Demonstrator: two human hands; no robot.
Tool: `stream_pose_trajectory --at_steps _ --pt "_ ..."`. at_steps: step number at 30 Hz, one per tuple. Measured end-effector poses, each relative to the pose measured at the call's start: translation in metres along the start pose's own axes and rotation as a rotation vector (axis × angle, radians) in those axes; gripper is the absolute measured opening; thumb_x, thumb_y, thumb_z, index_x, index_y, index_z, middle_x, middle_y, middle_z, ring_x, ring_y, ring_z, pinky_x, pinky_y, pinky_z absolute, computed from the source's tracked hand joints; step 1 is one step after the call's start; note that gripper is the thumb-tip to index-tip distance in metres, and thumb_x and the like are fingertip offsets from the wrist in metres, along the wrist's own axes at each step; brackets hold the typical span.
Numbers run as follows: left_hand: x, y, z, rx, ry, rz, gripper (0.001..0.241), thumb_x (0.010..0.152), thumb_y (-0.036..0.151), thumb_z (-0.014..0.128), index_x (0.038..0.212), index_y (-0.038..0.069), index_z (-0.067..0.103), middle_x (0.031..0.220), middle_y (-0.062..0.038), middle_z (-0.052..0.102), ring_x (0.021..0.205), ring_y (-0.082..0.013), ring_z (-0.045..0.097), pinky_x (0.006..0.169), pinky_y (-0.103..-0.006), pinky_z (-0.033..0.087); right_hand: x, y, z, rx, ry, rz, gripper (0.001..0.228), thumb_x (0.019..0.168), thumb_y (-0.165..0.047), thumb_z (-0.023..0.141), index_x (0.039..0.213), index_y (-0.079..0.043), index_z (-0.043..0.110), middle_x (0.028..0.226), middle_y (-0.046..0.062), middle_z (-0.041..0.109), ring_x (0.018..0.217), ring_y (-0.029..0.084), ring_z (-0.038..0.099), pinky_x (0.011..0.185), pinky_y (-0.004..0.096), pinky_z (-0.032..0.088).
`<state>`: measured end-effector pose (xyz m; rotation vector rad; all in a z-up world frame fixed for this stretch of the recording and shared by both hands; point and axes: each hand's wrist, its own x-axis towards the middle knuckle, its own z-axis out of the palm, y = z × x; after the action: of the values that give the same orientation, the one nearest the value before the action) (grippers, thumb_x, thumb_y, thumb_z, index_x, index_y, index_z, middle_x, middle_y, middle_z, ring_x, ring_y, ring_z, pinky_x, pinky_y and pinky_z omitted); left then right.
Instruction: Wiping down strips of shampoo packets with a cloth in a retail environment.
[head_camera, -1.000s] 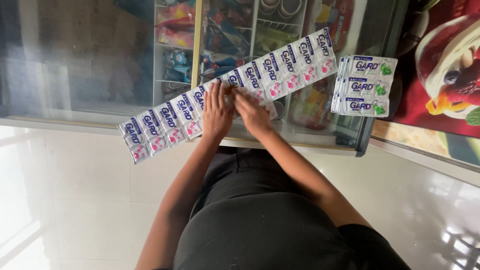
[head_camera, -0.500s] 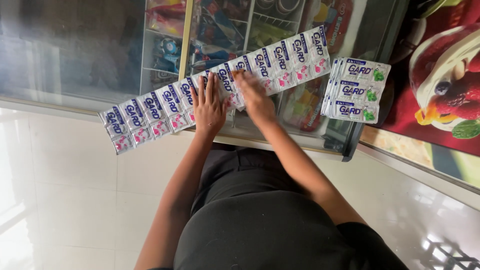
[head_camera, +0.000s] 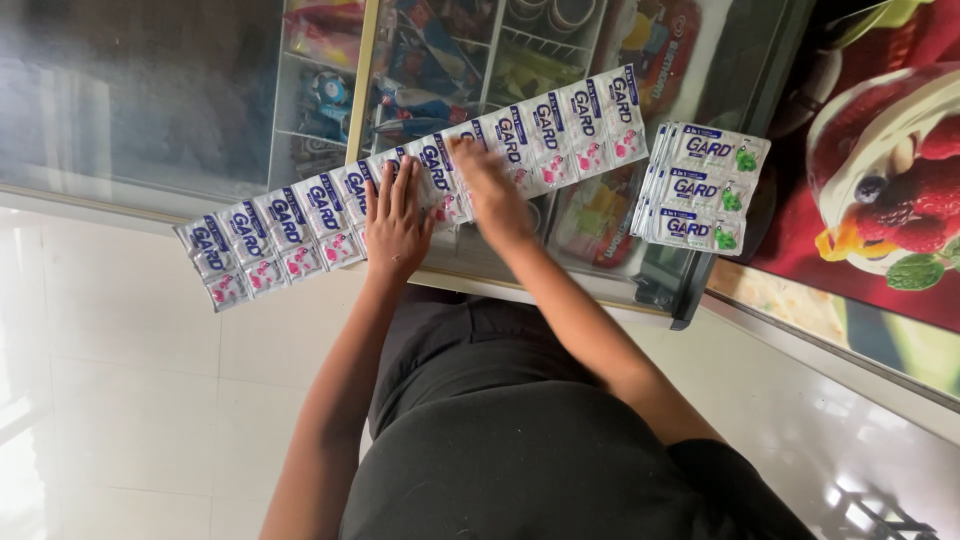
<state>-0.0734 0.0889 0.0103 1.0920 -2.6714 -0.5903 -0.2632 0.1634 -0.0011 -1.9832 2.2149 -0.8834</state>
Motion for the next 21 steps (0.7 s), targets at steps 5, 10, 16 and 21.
stream_pose_trajectory --at_steps 5,10,16,21 --pt "-0.003 0.003 0.0 0.023 -0.016 -0.007 0.075 0.102 0.036 0.059 0.163 0.003 0.032 0.169 -0.01 0.03 0.158 -0.0349 0.025 0.127 -0.0559 0.018 0.01 0.051 -0.022 -0.069 -0.016 0.364 0.053 0.096 0.015 0.046 0.143 -0.006 0.058 0.15 0.016 0.055 0.135 0.036 0.056 0.084 0.024 0.057" --pt "-0.008 0.009 0.002 0.059 -0.007 0.001 0.073 0.103 0.036 0.058 0.162 0.001 0.033 0.169 -0.011 0.031 0.157 -0.0349 0.025 0.126 -0.0564 0.018 0.015 -0.021 -0.004 0.243 0.029 0.255 0.034 0.097 0.009 0.054 0.13 0.002 0.062 0.141 0.017 0.059 0.135 0.033 0.057 0.11 0.038 0.051" --pt "-0.022 -0.005 -0.004 0.075 0.01 0.021 0.067 0.104 0.032 0.056 0.163 0.007 0.036 0.17 -0.008 0.033 0.158 -0.0307 0.027 0.128 -0.0531 0.02 0.027 0.005 -0.029 0.273 -0.044 0.075 0.034 0.105 0.002 0.057 0.139 -0.002 0.061 0.142 0.014 0.061 0.139 0.029 0.056 0.117 0.041 0.048" --pt "-0.021 -0.004 -0.005 0.032 -0.009 0.01 0.067 0.101 0.032 0.058 0.161 0.01 0.038 0.167 -0.008 0.036 0.156 -0.0298 0.029 0.126 -0.0533 0.02 0.006 0.1 -0.054 0.028 0.014 0.385 0.064 0.086 0.016 0.043 0.146 -0.004 0.055 0.154 0.019 0.052 0.144 0.043 0.043 0.08 0.029 0.056"
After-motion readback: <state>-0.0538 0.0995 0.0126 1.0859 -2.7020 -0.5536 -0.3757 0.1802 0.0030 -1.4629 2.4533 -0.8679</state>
